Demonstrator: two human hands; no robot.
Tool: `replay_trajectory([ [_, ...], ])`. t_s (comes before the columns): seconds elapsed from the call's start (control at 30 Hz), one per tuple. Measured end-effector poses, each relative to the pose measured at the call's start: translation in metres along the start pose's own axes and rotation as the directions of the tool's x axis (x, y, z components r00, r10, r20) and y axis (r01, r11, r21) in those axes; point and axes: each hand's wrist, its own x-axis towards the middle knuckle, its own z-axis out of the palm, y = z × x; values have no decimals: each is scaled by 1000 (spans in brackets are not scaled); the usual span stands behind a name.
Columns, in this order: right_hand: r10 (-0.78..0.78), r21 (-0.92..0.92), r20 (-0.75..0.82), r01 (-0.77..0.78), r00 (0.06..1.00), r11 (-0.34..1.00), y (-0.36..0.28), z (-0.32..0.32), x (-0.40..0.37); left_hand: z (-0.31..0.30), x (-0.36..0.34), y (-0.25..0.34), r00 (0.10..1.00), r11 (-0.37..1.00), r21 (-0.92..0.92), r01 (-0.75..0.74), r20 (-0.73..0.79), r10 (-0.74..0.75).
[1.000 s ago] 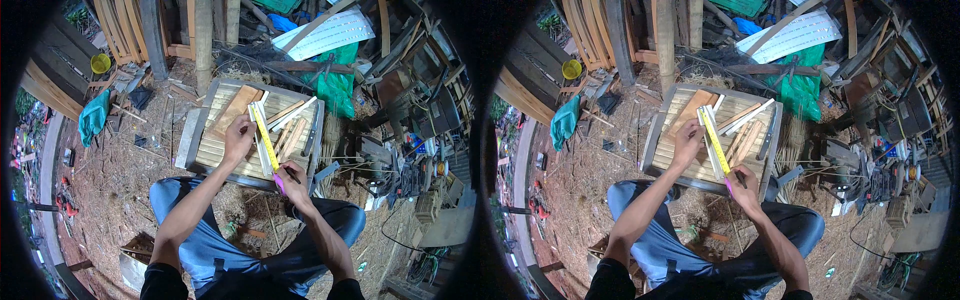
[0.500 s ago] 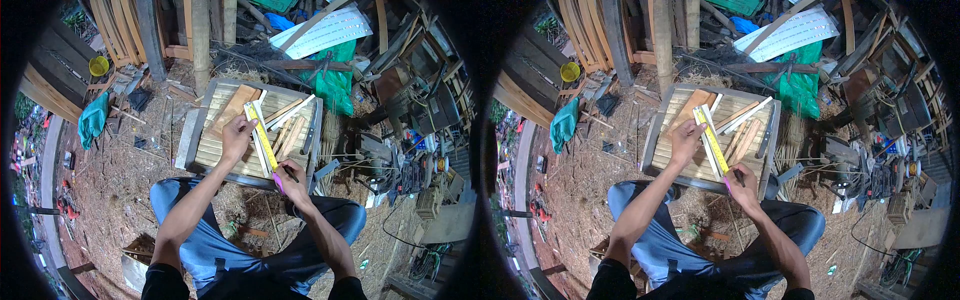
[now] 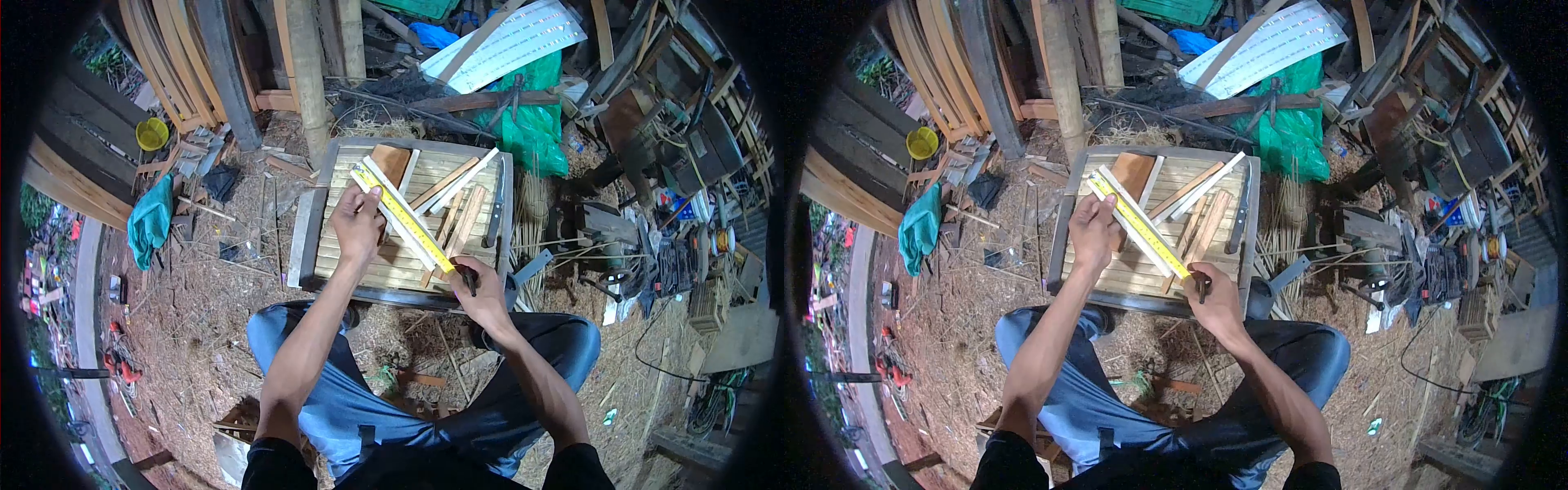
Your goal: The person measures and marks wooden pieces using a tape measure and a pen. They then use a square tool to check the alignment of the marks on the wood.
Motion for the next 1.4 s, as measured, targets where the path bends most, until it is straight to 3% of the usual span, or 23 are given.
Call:
replay_trajectory([
  [0.03,-77,-20,-26,77,997,997,-1,0,-1,0,1,-3,1000,1000,-5,15,-4,-15],
  [0.13,47,59,24,-48,999,997,7,6,3,7,-3,-5,999,998,-43,42,-7,-43],
  [0.3,15,91,-19,-13,1000,996,17,9,7,10,-7,2,998,996,-81,46,37,-43],
  [0.4,37,199,65,-50,997,979,12,7,6,12,-8,5,998,995,-87,52,45,-48],
  [0.47,147,403,112,-181,983,897,6,9,5,7,-4,2,997,995,-90,40,72,-33],
  [0.57,214,435,180,-273,960,858,12,11,9,9,-9,5,997,995,-69,68,52,-64],
  [0.6,212,438,181,-272,960,857,13,12,8,9,-9,4,997,996,-66,66,52,-63],
  [0.67,206,440,38,-202,978,875,13,14,8,8,-7,5,990,993,-37,112,93,-109],
  [0.73,155,386,69,-170,985,907,4,9,11,0,-2,5,981,995,-6,101,168,-99],
  [0.8,360,483,49,-337,932,808,-10,3,7,7,-9,1,980,991,-1,130,149,-129],
  [0.87,282,694,122,-285,952,661,33,11,20,9,-11,5,987,993,-46,106,129,-100],
  [0.97,322,564,259,-413,911,715,12,-10,22,9,-11,15,961,978,-84,193,216,-171],
  [1.1,378,509,224,-438,898,741,-21,-28,16,8,-10,25,947,970,-86,227,250,-199],
  [1.23,423,486,189,-459,886,744,-25,-32,16,4,-6,33,953,981,60,183,235,-192],
  [1.4,373,501,135,-388,918,774,-7,-31,17,-3,0,45,949,980,116,162,255,-187],
])
